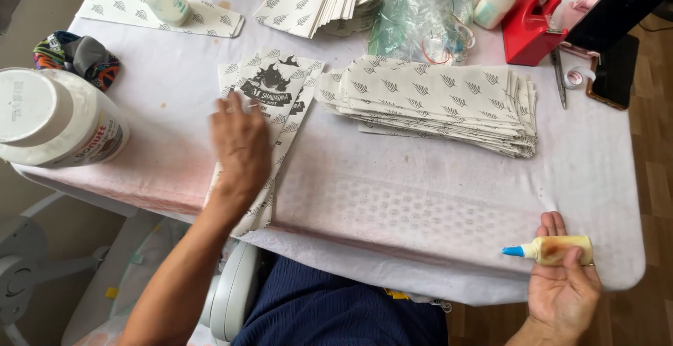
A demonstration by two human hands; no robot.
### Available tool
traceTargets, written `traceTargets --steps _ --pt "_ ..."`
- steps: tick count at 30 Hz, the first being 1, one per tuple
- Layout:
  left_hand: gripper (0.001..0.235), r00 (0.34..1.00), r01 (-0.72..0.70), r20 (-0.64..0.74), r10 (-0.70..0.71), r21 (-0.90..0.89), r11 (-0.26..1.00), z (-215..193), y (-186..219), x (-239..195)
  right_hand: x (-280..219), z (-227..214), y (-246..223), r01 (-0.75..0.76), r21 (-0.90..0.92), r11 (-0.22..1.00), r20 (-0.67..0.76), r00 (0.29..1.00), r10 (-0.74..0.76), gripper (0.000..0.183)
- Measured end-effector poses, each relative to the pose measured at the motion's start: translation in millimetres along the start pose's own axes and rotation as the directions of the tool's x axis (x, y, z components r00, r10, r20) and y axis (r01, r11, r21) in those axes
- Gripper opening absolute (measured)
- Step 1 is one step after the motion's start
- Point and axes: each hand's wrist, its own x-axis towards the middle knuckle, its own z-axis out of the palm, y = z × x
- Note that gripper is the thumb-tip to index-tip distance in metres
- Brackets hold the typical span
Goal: Applying glue to the edges of pre-printed paper sleeves and folding them to assemble packaging pockets.
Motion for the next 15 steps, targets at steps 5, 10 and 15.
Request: traceTargets --steps 5,10,15 --pt "0.043 0.878 -0.471 -0.213 0.429 -0.544 0.694 -33.7 83.4 42.8 -3.3 6.7 -2.3 -0.011 -0.056 0.998 -0.016 1.000 0.010 0.056" --pt "0.058 0.757 -0.636 -0.252 0.602 -0.491 0.595 -17.6 123.7 62.9 -3.0 7.6 -1.9 -0.011 -0.078 0.997 0.010 1.000 0.012 0.052" --pt "0.030 0.720 -0.692 -0.427 0.546 -0.486 0.533 -15.5 116.5 30.1 -5.1 12.8 -4.8 -0.025 -0.023 0.999 0.015 1.000 0.025 0.048"
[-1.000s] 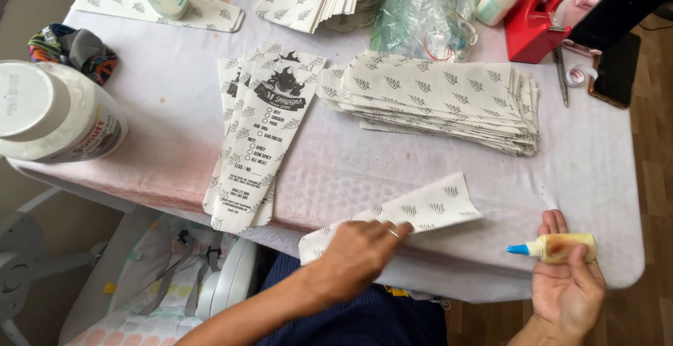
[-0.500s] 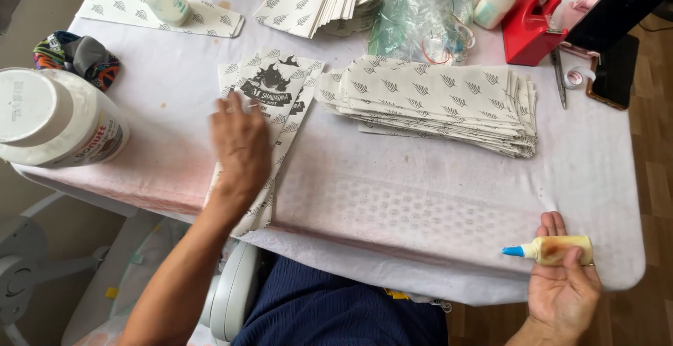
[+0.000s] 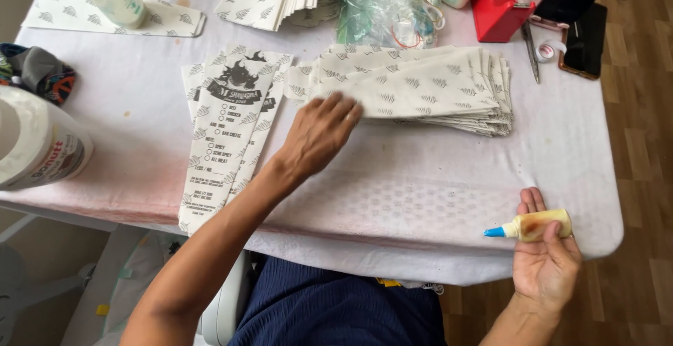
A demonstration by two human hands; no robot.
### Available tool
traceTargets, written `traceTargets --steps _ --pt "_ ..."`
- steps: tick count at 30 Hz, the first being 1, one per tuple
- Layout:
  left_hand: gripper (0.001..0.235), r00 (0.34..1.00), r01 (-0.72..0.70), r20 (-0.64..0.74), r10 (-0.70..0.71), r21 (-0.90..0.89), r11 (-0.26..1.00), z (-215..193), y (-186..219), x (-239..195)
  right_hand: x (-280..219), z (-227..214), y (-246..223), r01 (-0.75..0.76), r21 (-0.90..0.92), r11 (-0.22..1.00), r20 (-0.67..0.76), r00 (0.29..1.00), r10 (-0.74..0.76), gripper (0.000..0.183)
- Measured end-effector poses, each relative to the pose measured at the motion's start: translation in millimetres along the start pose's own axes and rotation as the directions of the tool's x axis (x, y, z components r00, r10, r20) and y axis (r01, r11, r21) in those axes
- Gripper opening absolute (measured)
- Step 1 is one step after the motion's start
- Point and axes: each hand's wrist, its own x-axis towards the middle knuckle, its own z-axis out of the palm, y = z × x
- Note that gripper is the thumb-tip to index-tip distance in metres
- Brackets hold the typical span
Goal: Applying glue to the edges of pre-printed paper sleeves and folding them to assemble packaging pockets.
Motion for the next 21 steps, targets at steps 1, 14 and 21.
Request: traceTargets --steps 1,14,21 --pt "0.030 1.000 -0.006 0.001 0.006 -0.008 1.000 -11.3 14.3 -8.9 -1.2 -0.4 -1.9 0.004 -0.003 1.000 -0.009 1.000 -0.004 0.048" --pt "0.032 0.988 0.006 0.152 0.013 -0.127 0.992 -34.5 82.8 -74.9 -23.2 11.3 -1.3 0.202 -0.325 0.924 0.010 0.978 -0.210 0.021" --pt "0.028 0.975 0.017 0.217 0.049 -0.292 0.956 -48.8 55.9 -61.6 -32.1 16.5 11.6 0.392 -0.496 0.775 0.076 0.908 -0.412 0.031"
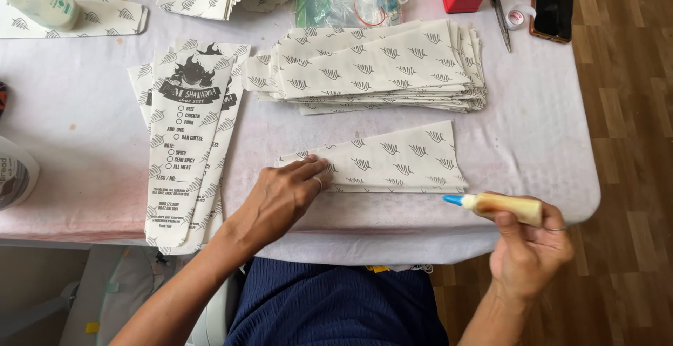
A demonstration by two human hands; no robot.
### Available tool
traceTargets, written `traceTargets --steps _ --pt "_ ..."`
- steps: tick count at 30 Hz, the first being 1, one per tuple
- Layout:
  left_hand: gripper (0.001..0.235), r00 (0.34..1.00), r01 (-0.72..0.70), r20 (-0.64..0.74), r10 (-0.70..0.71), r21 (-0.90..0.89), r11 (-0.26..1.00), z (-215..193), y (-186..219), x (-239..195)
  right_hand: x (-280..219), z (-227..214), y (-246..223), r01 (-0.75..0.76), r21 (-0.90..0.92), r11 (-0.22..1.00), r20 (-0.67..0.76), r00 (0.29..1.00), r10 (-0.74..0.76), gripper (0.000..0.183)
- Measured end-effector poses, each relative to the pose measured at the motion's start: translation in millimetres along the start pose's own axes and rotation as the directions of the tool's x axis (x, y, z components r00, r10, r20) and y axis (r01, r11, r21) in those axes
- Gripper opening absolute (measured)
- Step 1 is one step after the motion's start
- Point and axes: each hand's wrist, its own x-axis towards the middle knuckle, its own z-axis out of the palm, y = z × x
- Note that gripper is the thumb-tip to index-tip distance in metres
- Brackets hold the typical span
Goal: Applying glue to the edges of pre-printed paper sleeves and folding them to assemble packaging pockets.
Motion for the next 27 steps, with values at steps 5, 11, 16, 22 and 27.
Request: traceTargets --steps 5,11,16,22,27 --pt "0.004 0.990 0.115 -0.075 -0.118 -0.044 0.992 1.4 -11.3 11.8 -7.2 56.9 -14.4 0.011 -0.059 0.998 0.095 0.995 -0.005 0.026" --pt "0.013 0.958 0.270 0.110 -0.264 -0.037 0.962 -41.2 0.8 35.5 0.8 58.9 -9.1 -0.028 -0.009 1.000 0.124 0.992 0.029 0.024" --pt "0.013 0.947 0.288 0.158 -0.278 -0.043 0.957 -45.2 -0.1 39.6 18.7 -3.2 15.4 -0.001 -0.028 1.000 0.027 1.000 0.002 0.023" --pt "0.012 0.940 0.303 0.190 -0.283 -0.087 0.949 -44.0 -1.9 40.9 22.7 -15.2 24.0 0.021 -0.037 0.999 -0.028 0.999 -0.022 0.021" --pt "0.012 0.928 0.328 0.220 -0.300 -0.105 0.939 -45.8 -2.5 42.9 19.0 0.5 27.0 0.020 -0.043 0.999 -0.017 1.000 -0.021 0.024"
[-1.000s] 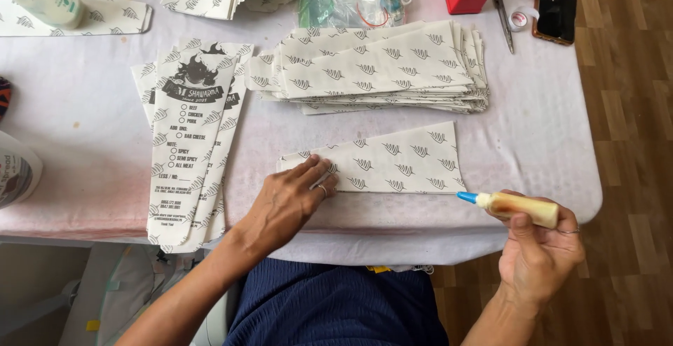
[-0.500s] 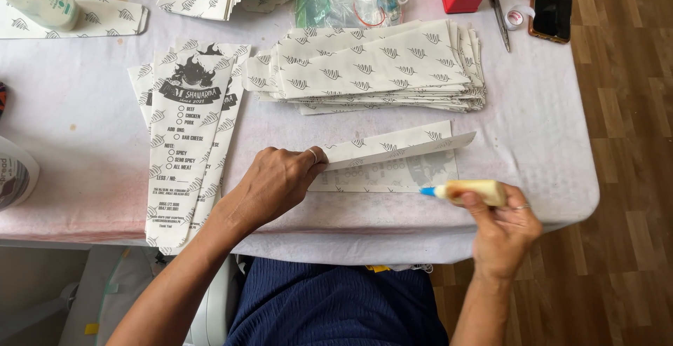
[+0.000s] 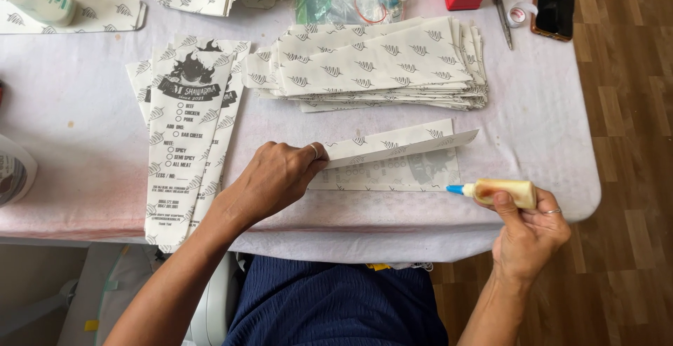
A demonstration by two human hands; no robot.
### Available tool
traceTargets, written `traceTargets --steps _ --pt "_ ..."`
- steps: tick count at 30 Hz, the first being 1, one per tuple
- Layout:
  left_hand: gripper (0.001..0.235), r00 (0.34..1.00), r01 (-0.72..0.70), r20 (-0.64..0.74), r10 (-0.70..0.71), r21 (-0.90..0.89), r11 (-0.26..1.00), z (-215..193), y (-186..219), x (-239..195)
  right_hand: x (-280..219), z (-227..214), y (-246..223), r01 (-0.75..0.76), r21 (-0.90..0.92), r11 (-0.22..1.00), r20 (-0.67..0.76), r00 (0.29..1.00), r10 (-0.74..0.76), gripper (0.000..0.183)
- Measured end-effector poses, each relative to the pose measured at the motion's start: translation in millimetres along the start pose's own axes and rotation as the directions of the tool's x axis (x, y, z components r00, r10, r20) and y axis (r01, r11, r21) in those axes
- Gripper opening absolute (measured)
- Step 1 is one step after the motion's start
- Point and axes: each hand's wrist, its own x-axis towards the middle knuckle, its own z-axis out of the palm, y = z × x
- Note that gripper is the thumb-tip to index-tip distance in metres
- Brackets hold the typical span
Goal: Applying glue to the edges of pre-printed paper sleeves and folding them to assemble packaging pockets.
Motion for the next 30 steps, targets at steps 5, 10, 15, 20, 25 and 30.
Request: traceTargets --steps 5,10,15,20,25,30 --pt "0.013 0.999 0.028 0.039 -0.024 -0.094 0.995 -1.5 -10.3 7.3 -21.2 58.9 -14.7 -0.082 0.102 0.991 0.090 0.993 0.073 0.022" --pt "0.014 0.998 0.066 0.037 -0.059 -0.218 0.974 2.2 -25.0 13.4 -50.5 122.9 -30.1 -0.155 0.173 0.973 0.214 0.970 0.117 0.021" --pt "0.017 0.992 0.123 0.076 -0.104 -0.318 0.940 4.3 -32.6 17.1 -71.1 178.4 -55.8 -0.157 0.158 0.975 0.368 0.925 0.089 0.019" --pt "0.017 0.992 0.119 0.076 -0.099 -0.331 0.936 2.5 -34.0 16.1 -82.6 191.3 -18.8 -0.120 0.155 0.981 0.435 0.899 0.041 0.018" --pt "0.021 0.992 0.108 0.095 -0.082 -0.326 0.939 -6.3 -20.7 0.8 -71.9 166.8 -35.5 -0.193 0.178 0.965 0.426 0.899 0.101 0.019" --pt "0.051 0.969 -0.247 -0.033 0.245 -0.096 0.964 28.7 -21.3 -30.2 -88.5 139.4 -57.6 -0.460 0.433 0.775 0.576 0.803 0.155 0.037"
